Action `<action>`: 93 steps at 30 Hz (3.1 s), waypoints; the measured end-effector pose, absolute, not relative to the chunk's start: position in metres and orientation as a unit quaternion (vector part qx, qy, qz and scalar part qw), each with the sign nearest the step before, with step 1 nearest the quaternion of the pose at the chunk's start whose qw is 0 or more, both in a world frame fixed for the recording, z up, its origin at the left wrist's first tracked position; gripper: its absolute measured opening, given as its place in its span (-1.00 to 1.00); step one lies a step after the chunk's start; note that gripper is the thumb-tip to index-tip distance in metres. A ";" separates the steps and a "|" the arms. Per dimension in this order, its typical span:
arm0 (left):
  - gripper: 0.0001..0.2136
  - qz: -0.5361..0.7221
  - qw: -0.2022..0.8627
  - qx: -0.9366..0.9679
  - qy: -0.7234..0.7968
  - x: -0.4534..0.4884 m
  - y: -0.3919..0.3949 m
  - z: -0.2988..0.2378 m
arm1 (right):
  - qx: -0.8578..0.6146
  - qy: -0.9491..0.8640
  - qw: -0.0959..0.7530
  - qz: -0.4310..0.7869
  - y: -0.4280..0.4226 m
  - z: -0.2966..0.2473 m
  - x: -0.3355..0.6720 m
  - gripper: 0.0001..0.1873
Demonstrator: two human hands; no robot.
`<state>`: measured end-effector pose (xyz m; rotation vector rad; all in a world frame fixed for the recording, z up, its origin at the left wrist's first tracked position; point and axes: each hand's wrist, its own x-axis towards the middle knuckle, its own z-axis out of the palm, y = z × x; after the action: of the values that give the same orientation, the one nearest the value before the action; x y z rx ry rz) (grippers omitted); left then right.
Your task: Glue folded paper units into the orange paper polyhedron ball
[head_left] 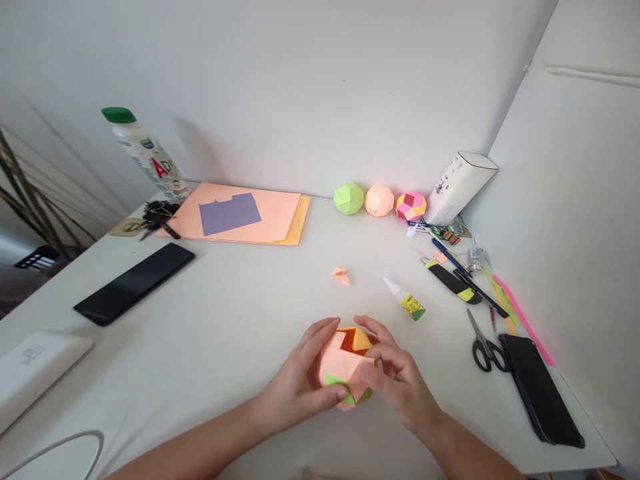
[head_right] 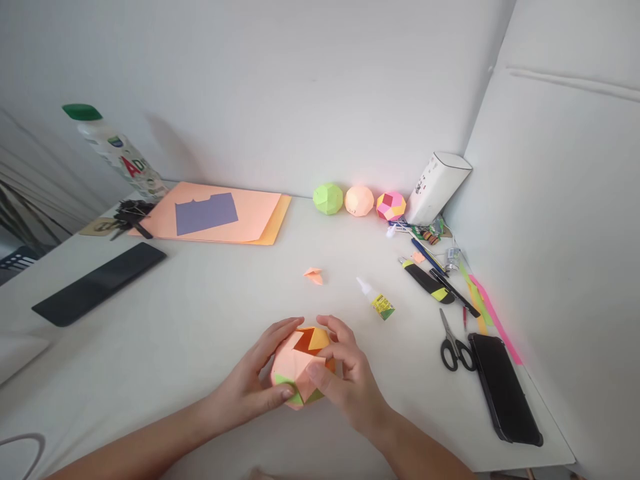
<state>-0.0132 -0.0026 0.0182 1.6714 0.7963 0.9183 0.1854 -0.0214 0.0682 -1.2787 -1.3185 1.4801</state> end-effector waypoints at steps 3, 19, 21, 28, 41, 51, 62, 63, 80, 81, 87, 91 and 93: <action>-0.29 0.396 0.475 0.717 0.322 -0.015 -0.001 0.016 | -0.496 -0.476 0.397 0.608 -0.020 0.067 0.184 -0.70; -0.26 0.341 0.177 0.878 0.285 -0.010 -0.002 0.015 | -0.523 -0.544 0.342 0.560 -0.024 0.063 0.177 -0.77; -0.24 0.345 0.142 0.883 0.284 -0.008 -0.003 0.014 | -0.533 -0.554 0.326 0.550 -0.025 0.063 0.175 -0.87; -0.25 0.353 0.093 0.883 0.295 -0.003 -0.006 0.011 | -0.527 -0.590 0.299 0.533 -0.025 0.055 0.173 -0.44; -0.20 0.352 0.058 0.885 0.298 -0.003 -0.006 0.010 | -0.532 -0.628 0.298 0.484 -0.023 0.058 0.173 -0.40; -0.19 0.368 0.094 0.883 0.275 -0.003 -0.007 0.007 | -0.548 -0.646 0.297 0.442 -0.024 0.068 0.176 -0.69; -0.13 0.358 0.369 0.795 0.322 -0.008 -0.001 0.006 | -0.540 -0.655 0.301 0.435 -0.026 0.068 0.179 -0.66; -0.15 0.358 0.375 0.795 0.316 -0.008 -0.001 0.006 | -0.538 -0.656 0.299 0.436 -0.026 0.069 0.180 -0.67; -0.44 0.354 0.064 0.897 0.257 -0.004 0.001 0.011 | -0.536 -0.508 0.361 0.569 -0.016 0.070 0.186 -0.62; -0.44 0.352 0.048 0.898 0.261 -0.004 0.001 0.010 | -0.536 -0.485 0.373 0.582 -0.015 0.069 0.186 -0.63; -0.50 0.411 0.012 0.874 0.259 -0.009 -0.001 0.016 | -0.498 -0.400 0.402 0.656 -0.010 0.066 0.188 -0.70; -0.56 0.433 0.024 0.870 0.234 -0.011 -0.001 0.018 | -0.481 -0.430 0.349 0.680 -0.010 0.068 0.188 -0.75; -0.59 0.440 0.025 0.868 0.230 -0.011 -0.001 0.018 | -0.480 -0.443 0.335 0.679 -0.010 0.068 0.189 -0.72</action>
<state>-0.0109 -0.0009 0.0179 2.6840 0.7106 1.3606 0.1885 -0.0097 0.0683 -1.2531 -1.1558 1.7712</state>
